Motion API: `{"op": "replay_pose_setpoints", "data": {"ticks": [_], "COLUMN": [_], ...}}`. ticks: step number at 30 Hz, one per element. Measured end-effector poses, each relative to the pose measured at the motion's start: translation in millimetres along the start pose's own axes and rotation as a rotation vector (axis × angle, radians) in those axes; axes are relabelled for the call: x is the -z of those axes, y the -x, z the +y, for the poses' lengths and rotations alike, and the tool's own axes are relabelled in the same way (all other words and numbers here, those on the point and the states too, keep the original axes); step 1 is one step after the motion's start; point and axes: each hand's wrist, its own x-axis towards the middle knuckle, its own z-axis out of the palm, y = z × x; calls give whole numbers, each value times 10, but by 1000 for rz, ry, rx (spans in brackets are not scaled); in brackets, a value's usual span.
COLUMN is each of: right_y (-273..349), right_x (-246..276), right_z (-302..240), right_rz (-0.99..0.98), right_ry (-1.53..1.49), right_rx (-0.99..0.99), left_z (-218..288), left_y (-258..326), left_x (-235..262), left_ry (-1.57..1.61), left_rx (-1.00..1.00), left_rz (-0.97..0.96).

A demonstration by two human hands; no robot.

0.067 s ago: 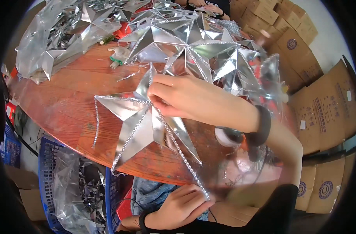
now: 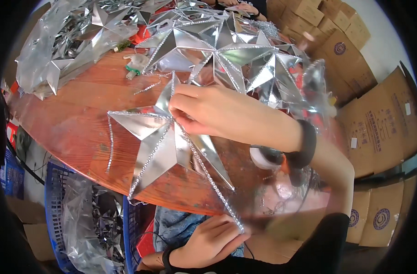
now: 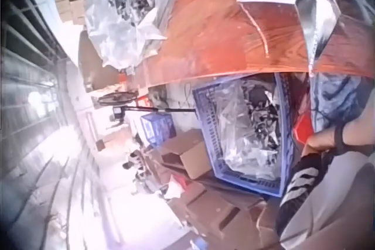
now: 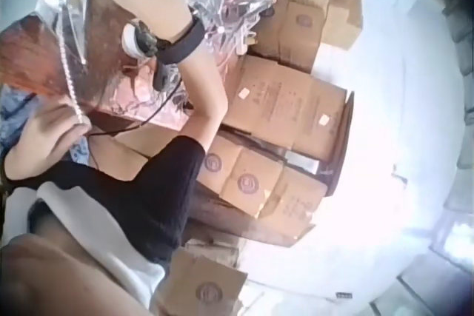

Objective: Assembling decorative metallic stars by gluing on silver chain accents using a hot glue gun.

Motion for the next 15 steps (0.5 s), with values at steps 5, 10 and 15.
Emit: {"op": "replay_pose_setpoints", "data": {"ticks": [5, 10, 15], "right_y": [15, 18, -17], "right_x": [8, 5, -16], "right_z": [-10, -38, -33], "right_rz": [-8, 1, -8], "right_ry": [38, 65, 189], "right_rx": [18, 23, 80], "left_z": [-7, -15, -52], "left_y": [-23, -12, -23], "left_x": [5, -55, -37], "left_ry": [27, 14, -10], "left_rx": [-12, -13, -84], "left_rz": [-7, -19, -27]}}
